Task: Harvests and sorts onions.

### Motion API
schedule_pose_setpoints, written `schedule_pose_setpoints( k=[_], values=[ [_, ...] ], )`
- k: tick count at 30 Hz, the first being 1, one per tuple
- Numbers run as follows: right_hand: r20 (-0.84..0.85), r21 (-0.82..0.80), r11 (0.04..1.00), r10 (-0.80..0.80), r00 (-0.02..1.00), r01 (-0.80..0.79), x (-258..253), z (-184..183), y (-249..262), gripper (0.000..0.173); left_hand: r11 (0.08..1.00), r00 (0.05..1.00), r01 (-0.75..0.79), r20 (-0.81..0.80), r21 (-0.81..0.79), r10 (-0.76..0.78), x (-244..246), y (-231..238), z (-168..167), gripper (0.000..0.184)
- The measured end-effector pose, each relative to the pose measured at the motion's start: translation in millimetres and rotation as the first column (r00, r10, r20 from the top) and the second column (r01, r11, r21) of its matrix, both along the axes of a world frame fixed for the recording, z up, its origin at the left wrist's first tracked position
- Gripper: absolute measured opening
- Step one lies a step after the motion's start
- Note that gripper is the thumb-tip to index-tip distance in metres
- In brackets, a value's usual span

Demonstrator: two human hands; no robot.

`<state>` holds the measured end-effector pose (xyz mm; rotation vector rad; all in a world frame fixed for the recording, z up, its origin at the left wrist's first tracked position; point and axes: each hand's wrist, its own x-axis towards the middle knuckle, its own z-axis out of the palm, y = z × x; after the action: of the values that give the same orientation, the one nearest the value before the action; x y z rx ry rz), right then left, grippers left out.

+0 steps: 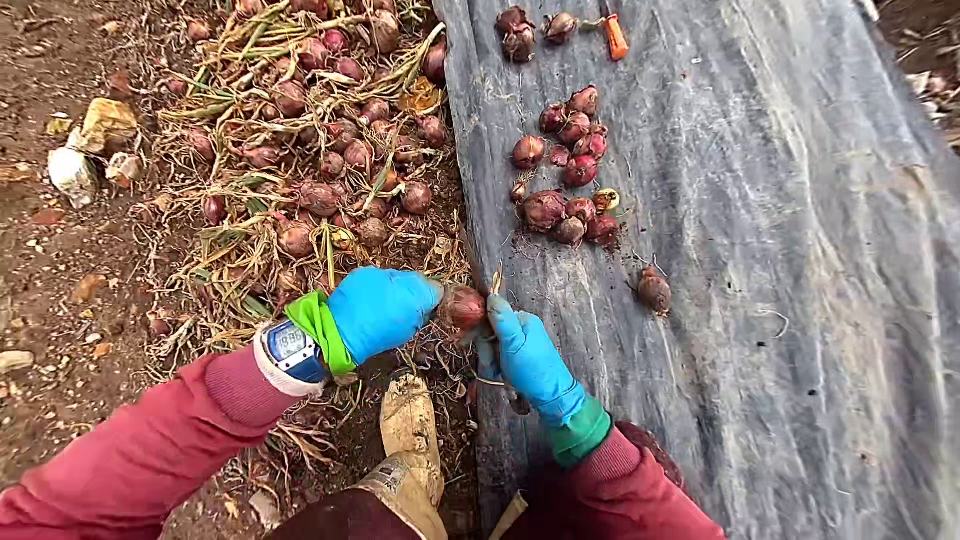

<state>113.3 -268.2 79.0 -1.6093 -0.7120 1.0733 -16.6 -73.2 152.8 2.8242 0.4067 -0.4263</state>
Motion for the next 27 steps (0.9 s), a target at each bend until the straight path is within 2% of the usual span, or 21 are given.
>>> schedule_pose_setpoints(
  k=[2,4,6,7,8,9,11,13,16,18,19,21,23,25,27],
  values=[
    [-0.088,0.038,0.999,-0.036,0.996,0.039,-2.4,-2.3,-10.1,0.086,0.993,0.993,-0.12,0.002,-0.006,0.12,-3.1,10.8,10.5,0.02],
    [-0.111,-0.083,0.996,0.029,0.993,-0.038,-6.5,-15.8,-12.7,0.092,0.986,0.986,-0.168,0.007,-0.017,0.168,3.4,9.5,17.6,0.024],
    [-0.103,-0.174,0.954,0.228,0.968,-0.243,-12.4,-30.2,-13.4,0.094,0.996,0.972,-0.081,-0.222,-0.02,0.075,14.7,-12.1,18.6,0.028],
    [-0.093,-0.182,0.942,0.267,0.959,-0.28,-13.5,-33.2,-11.5,0.093,0.998,0.936,-0.024,-0.351,-0.056,0.003,22.9,-21.0,15.0,0.029],
    [-0.089,-0.183,0.948,0.247,0.965,-0.26,-13.2,-34.3,-10.6,0.093,0.994,0.91,-0.023,-0.414,-0.105,-0.023,28.5,-23.4,8.4,0.029],
    [-0.104,-0.169,0.97,0.159,0.982,-0.175,-11.6,-35.3,-10.9,0.094,0.989,0.909,-0.081,-0.417,-0.119,0.024,30.6,-16.5,0.9,0.029],
    [-0.175,-0.127,0.989,-0.104,0.979,0.082,-3.9,-40.6,-11.7,0.097,0.959,0.906,-0.28,-0.342,-0.043,0.249,21.4,18.5,-20.3,0.027],
    [-0.214,-0.171,0.964,-0.236,0.948,0.202,4.6,-52.0,-12.8,0.099,0.917,0.852,-0.394,-0.347,0.07,0.392,-4.5,51.1,-53.7,0.03],
    [-0.284,-0.248,0.96,-0.198,0.938,0.128,-4.5,-75.3,-18.9,0.099,0.87,0.686,-0.455,-0.55,0.188,0.477,-50.2,55.2,-123.4,0.055],
    [-0.356,-0.282,0.956,-0.182,0.917,0.08,-19.6,-86.5,-20.4,0.096,0.864,0.627,-0.463,-0.616,0.197,0.477,-73.8,48.6,-166.9,0.058],
    [-0.382,-0.301,0.951,-0.19,0.904,0.072,-26.5,-90.8,-19.2,0.095,0.869,0.636,-0.455,-0.612,0.195,0.47,-77.7,50.3,-174.9,0.057],
    [-0.427,-0.334,0.941,-0.211,0.879,0.063,-40.3,-97.5,-18.4,0.093,0.85,0.664,-0.5,-0.556,0.167,0.5,-75.1,58.4,-161.2,0.061],
    [-0.469,-0.325,0.946,-0.179,0.865,0.02,-53.2,-100.9,-15.7,0.085,0.753,0.662,-0.657,-0.457,0.028,0.594,-63.7,60.7,-121.8,0.07],
    [-0.491,-0.278,0.96,-0.107,0.865,-0.04,-65.2,-95.5,-5.8,0.067,0.54,0.616,-0.787,-0.344,-0.298,0.708,-52.6,51.6,-87.1,0.065],
    [-0.472,-0.251,0.967,-0.084,0.878,-0.042,-72.9,-82.6,7.4,0.052,0.287,0.575,-0.736,-0.342,-0.613,0.743,-42.7,26.1,-71.9,0.061]
  ],
)
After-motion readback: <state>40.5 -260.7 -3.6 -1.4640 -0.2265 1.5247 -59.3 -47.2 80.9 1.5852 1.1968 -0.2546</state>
